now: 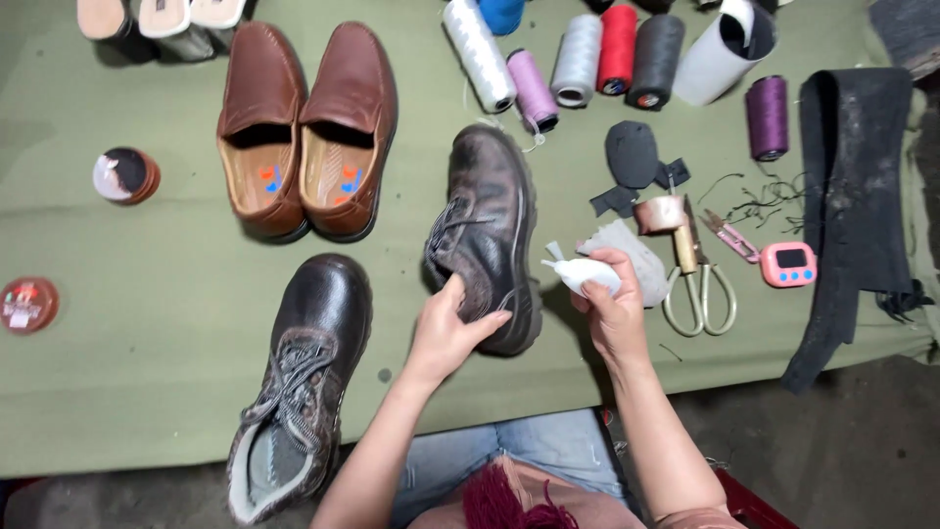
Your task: The person cleans a dark brown leather boot by applying a liquid from a white bottle and scrubbing the surface with a brush and a cloth. They rotate the boot to clean different sides, including the toe, sides, and heel, while other shoes and tools are visible on the green work surface.
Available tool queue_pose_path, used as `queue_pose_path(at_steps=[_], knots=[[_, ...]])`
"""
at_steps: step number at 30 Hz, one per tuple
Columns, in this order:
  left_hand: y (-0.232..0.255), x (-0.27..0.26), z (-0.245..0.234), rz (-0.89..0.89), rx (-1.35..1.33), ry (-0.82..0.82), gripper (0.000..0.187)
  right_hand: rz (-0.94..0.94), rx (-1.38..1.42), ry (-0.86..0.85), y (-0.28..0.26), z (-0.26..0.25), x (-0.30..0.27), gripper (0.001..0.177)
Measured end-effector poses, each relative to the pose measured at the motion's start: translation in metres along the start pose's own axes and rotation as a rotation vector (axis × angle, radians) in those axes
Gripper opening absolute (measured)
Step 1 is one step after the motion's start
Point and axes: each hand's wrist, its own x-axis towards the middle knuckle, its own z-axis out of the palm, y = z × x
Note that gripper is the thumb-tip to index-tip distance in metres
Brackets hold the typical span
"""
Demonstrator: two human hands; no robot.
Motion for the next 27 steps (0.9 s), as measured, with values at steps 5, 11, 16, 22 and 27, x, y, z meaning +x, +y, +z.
queue_pose_path(at_steps=[5,11,16,22,27], knots=[[0.048,-0.026,-0.008,0.004,-0.129,-0.013,0.056,0.015,-0.082,0.050,0.008,-0.008,0.023,0.035],[0.042,-0.035,-0.009,0.027,-0.148,0.023,0.052,-0.017,-0.180,0.009,-0.008,0.035,0.034,0.031],[0.000,-0.037,-0.005,0.030,-0.075,0.025,0.052,-0.038,-0.203,0.014,-0.010,0.045,0.040,0.032],[-0.019,-0.037,-0.005,0.024,-0.014,0.030,0.046,-0.089,-0.280,0.003,-0.001,0.036,0.045,0.033],[0.061,-0.045,-0.012,0.024,0.095,0.025,0.046,-0.098,-0.235,0.050,-0.010,0.032,0.046,0.033]])
